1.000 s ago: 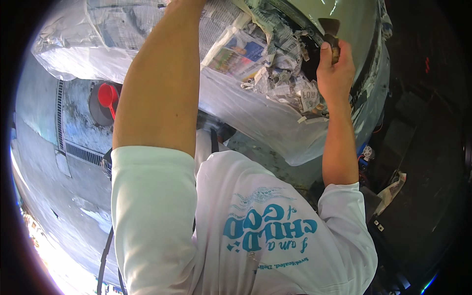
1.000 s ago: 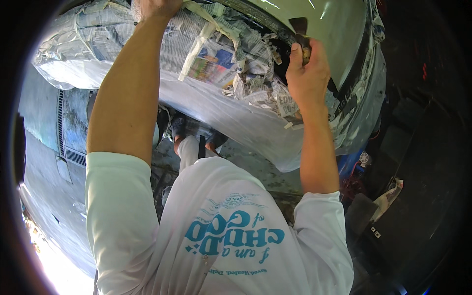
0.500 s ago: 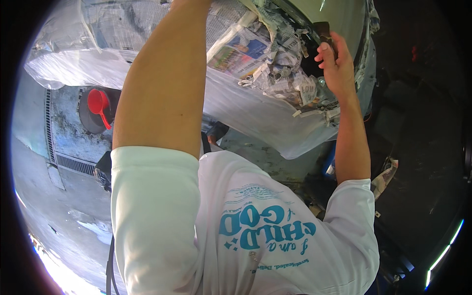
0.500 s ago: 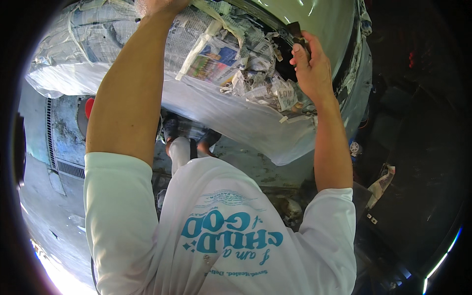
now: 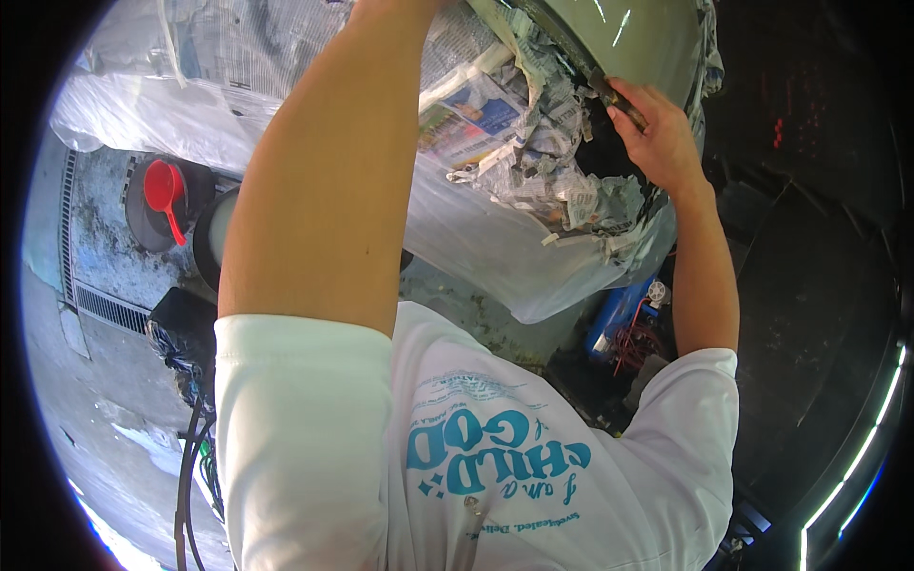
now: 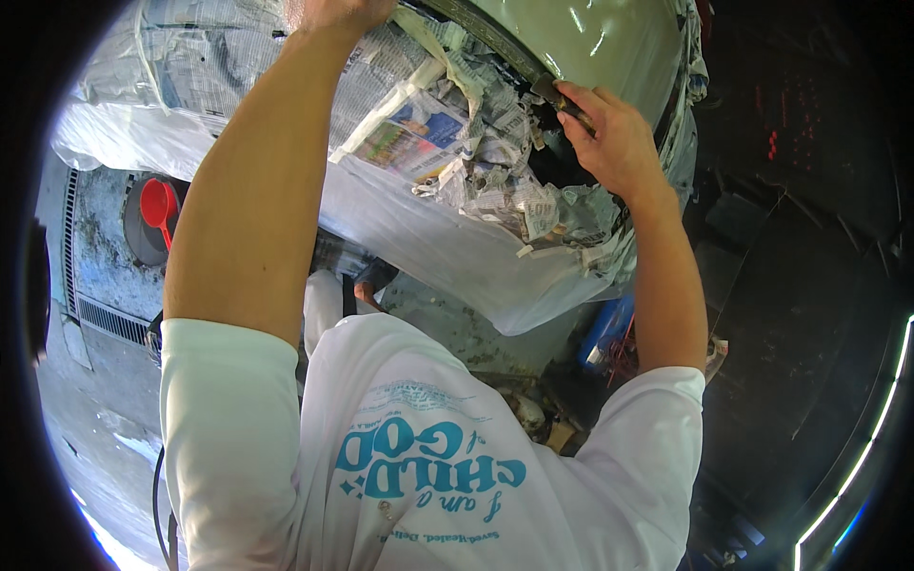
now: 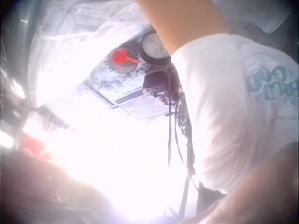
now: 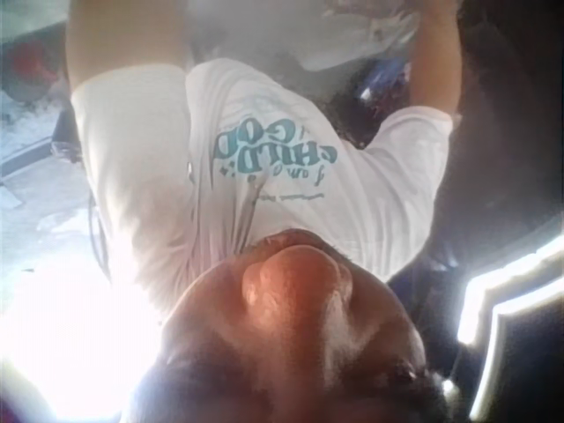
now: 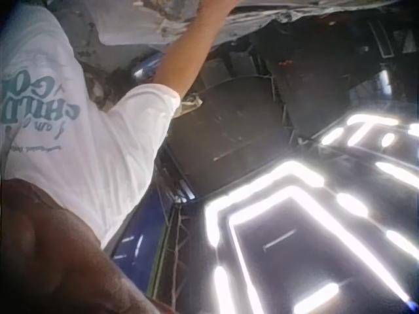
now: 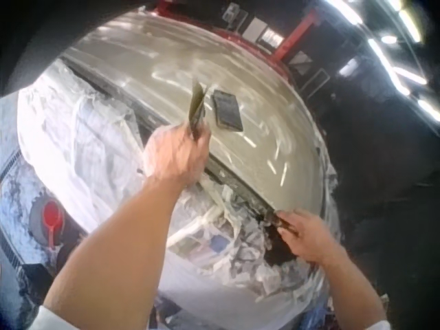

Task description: The person sands the hood of a car using a sanding block and water. They repeatedly wet the surface with a red scoop and continue sanding the hood area.

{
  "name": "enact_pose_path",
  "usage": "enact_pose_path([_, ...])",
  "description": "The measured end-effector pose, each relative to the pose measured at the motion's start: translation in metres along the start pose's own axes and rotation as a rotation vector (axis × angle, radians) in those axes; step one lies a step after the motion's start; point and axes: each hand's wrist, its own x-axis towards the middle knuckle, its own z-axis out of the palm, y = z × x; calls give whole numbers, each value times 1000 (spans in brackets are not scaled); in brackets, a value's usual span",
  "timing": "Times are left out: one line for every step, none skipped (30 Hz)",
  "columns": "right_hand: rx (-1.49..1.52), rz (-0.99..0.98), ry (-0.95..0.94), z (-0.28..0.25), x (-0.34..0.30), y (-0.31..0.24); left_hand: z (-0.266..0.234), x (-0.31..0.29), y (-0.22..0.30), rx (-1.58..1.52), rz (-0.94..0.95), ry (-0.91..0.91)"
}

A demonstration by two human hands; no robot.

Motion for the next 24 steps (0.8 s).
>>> enact_pose_path([10,-4,7,2,0,2,-2,-1,1,-15,7,-9])
enact_pose_path([21,-12,22,4,0,3,1,1,0,-3,5,-8])
enact_pose_path([33,-23,37,6,0,2,5,6,-3,11,3,-4])
enact_pose_path([45,-34,52,9,-1,2,7,8,-5,25,0,0])
enact_pose_path([38,-28,53,12,-1,4,9,8,-7,39,17,13])
enact_pose_path([30,-17,53,16,-4,8,11,8,-9,52,36,22])
enact_pose_path([23,-6,53,17,-5,9,12,9,-9,65,53,31])
enact_pose_path([-17,-9,65,17,-5,9,13,10,-8,57,48,31])
enact_pose_path([-54,-13,74,17,-5,6,13,10,-8,51,40,31])
enact_pose_path([-92,-17,83,18,-5,4,13,10,-8,45,32,30])
enact_pose_path([-109,-22,100,20,-6,2,13,10,-8,61,27,18])
enact_pose_path([-128,-25,117,21,-7,0,13,11,-7,76,23,5])
enact_pose_path([-147,-28,133,22,-8,-2,12,11,-7,90,19,-9])
enact_pose_path([-142,3,117,21,-9,-3,12,9,-7,96,57,10])
enact_pose_path([-137,32,101,19,-9,-5,11,6,-8,103,94,30])
enact_pose_path([-132,60,86,18,-10,-7,11,5,-9,110,131,50])
enact_pose_path([-127,67,81,19,-13,-5,11,6,-10,109,105,33])
enact_pose_path([-125,71,77,18,-17,0,12,9,-11,107,78,18])
enact_pose_path([-122,75,73,17,-20,5,11,11,-11,104,50,4])
enact_pose_path([-50,115,60,15,-23,9,9,11,-10,95,26,2])
enact_pose_path([16,166,48,12,-28,13,10,10,-6,77,8,-8])
enact_pose_path([83,217,37,9,-32,14,11,9,-4,59,-10,-17])
enact_pose_path([151,232,52,10,-36,14,13,9,-2,57,-3,-21])
enact_pose_path([218,247,68,11,-41,13,16,9,-1,54,4,-25])
